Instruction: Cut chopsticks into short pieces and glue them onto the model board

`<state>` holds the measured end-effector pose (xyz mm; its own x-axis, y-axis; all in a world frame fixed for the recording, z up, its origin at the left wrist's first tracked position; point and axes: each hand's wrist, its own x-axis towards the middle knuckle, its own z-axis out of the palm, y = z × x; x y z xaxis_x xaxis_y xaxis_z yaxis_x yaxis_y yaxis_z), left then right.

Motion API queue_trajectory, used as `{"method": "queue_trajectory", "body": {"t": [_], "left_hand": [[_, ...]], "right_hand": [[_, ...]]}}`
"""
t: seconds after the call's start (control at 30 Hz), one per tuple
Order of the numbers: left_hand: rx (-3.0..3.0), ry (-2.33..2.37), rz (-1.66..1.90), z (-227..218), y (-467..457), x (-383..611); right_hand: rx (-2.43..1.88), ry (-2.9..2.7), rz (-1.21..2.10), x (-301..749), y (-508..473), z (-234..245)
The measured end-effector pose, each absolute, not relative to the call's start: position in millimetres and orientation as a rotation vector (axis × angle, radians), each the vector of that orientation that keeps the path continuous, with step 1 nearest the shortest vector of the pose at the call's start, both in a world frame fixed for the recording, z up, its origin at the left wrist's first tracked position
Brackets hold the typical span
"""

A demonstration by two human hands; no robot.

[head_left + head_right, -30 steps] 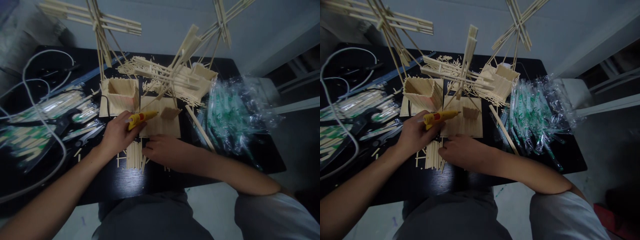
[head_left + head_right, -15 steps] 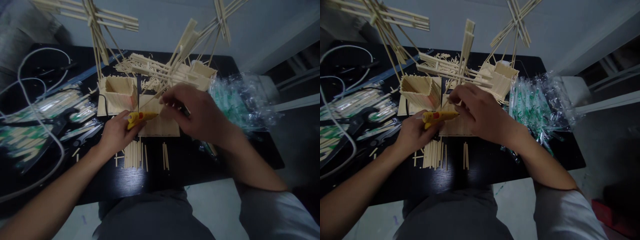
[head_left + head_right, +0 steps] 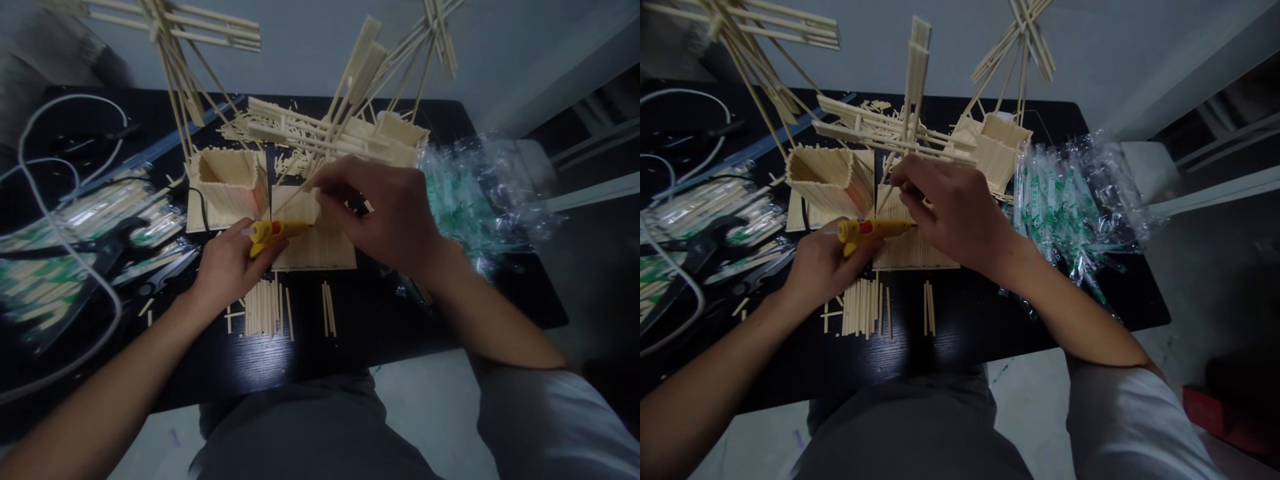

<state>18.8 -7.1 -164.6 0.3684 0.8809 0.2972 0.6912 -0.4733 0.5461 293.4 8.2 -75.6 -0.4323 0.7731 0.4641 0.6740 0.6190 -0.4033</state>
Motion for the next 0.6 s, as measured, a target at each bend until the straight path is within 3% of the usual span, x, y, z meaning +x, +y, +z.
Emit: {"method": "queue_trajectory", "body": {"t": [0.6], "left_hand": [[2.323,1.367,0.881,-162.8,-5.6,14.1]], "right_hand": [[-1.200,-2.420,0.146,284.8,8.2,-90.2]]}}
